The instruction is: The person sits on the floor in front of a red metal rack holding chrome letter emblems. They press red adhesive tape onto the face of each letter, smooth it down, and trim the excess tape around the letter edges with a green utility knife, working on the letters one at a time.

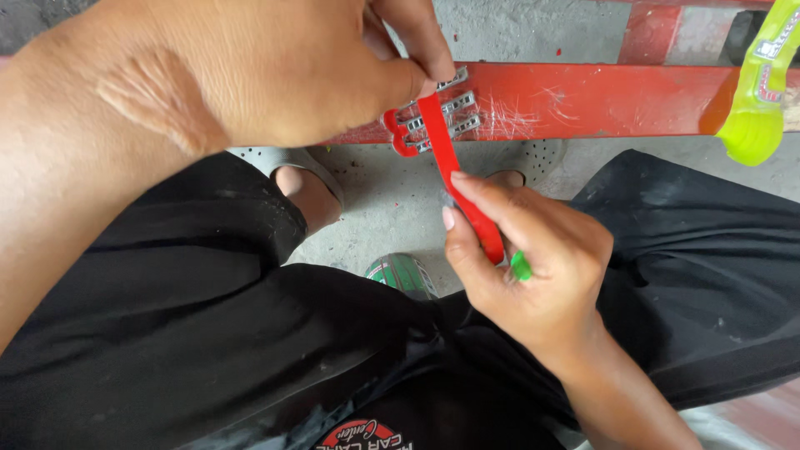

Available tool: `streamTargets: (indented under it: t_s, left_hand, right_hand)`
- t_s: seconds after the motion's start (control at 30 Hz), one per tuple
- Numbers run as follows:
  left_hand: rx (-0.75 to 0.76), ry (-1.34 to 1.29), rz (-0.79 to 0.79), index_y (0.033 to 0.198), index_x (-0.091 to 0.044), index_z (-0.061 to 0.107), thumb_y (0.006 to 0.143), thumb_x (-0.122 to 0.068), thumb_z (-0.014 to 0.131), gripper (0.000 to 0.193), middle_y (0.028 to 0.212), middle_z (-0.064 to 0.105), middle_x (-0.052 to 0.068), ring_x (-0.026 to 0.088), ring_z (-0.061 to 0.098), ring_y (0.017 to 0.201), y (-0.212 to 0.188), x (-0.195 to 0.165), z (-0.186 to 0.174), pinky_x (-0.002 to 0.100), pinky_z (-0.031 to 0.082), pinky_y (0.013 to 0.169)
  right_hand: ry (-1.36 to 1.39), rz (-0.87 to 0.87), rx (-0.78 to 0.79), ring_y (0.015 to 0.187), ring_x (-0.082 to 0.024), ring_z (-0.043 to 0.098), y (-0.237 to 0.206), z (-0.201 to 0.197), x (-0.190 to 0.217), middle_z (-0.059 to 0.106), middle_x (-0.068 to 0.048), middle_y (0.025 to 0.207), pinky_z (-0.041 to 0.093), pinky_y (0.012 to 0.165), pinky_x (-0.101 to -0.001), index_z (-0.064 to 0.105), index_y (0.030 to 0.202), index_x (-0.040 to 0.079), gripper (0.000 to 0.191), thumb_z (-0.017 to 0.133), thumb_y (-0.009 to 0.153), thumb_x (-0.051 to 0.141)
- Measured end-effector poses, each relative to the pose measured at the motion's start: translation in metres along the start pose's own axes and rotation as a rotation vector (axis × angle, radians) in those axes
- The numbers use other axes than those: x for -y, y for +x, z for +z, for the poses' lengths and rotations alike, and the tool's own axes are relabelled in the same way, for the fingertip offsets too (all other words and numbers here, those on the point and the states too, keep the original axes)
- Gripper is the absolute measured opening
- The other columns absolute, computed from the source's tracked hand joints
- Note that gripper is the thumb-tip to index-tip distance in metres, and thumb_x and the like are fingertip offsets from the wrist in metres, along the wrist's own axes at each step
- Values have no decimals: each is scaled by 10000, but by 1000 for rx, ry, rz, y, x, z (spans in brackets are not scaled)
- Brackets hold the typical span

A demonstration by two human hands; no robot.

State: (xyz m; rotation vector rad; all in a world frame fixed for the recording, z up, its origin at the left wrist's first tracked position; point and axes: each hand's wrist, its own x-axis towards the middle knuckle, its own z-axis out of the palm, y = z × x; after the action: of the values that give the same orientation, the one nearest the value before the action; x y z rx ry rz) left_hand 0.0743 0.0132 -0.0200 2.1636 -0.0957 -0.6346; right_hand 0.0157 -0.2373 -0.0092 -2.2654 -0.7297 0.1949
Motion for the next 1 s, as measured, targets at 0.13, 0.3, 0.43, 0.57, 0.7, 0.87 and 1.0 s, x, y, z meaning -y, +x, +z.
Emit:
streamTargets:
  t_s: [0.13,0.3,0.43,0.57,0.7,0.87,1.0]
  left_hand:
    - [-25,13,29,1071,-222,804,875,-217,702,221,922,794,-11,108,733,698,-1,-5,-1,286,599,601]
    - [-126,6,96,1045,-165,781,883,-206,713,180,964,789,-8,95,759,714,-2,-10,3,277,588,616]
    - [-99,-56,36,1075,-174,765,922,-210,691,174,985,787,-18,114,735,606,-4,-12,5,271,560,463]
    - [-54,-145,-104,1110,-205,750,938,-154,631,216,1004,785,-38,140,718,496,-5,-17,8,265,530,335]
    - [-44,-111,-148,1114,-214,765,932,-95,599,273,1007,768,-26,146,739,537,-5,-21,9,271,548,364]
    - [-65,-100,-72,1114,-179,753,924,-103,625,242,1009,786,-4,128,729,537,-4,-22,9,262,536,360]
    - [-68,-64,-96,1098,-169,756,926,-70,596,255,878,791,2,132,694,450,-6,-23,10,268,516,360]
  right_hand:
    - [-87,-65,4,644,-203,648,3,2,5,668,-98,819,509,622,-305,723,1169,-3,299,813,885,-21]
    - [-186,-158,-10,712,-248,673,9,-3,6,699,-131,883,538,676,-350,701,1120,-30,292,771,839,-61]
    - [-244,-182,-14,769,-262,704,12,-5,2,720,-143,945,555,707,-358,704,1130,-35,291,758,847,-80]
    - [-236,-179,2,787,-270,712,11,-4,-1,718,-146,948,559,710,-366,704,1136,-37,296,755,847,-74]
    - [-268,-170,5,638,-258,638,9,0,-4,622,-98,736,503,588,-368,743,1112,-22,308,791,809,-47]
    - [-252,-169,9,613,-227,577,6,0,-6,569,-73,722,466,578,-358,735,1149,-4,318,789,836,-35]
    - [-263,-167,7,576,-223,558,3,2,-8,553,-72,687,453,548,-357,743,1129,-9,318,794,817,-39]
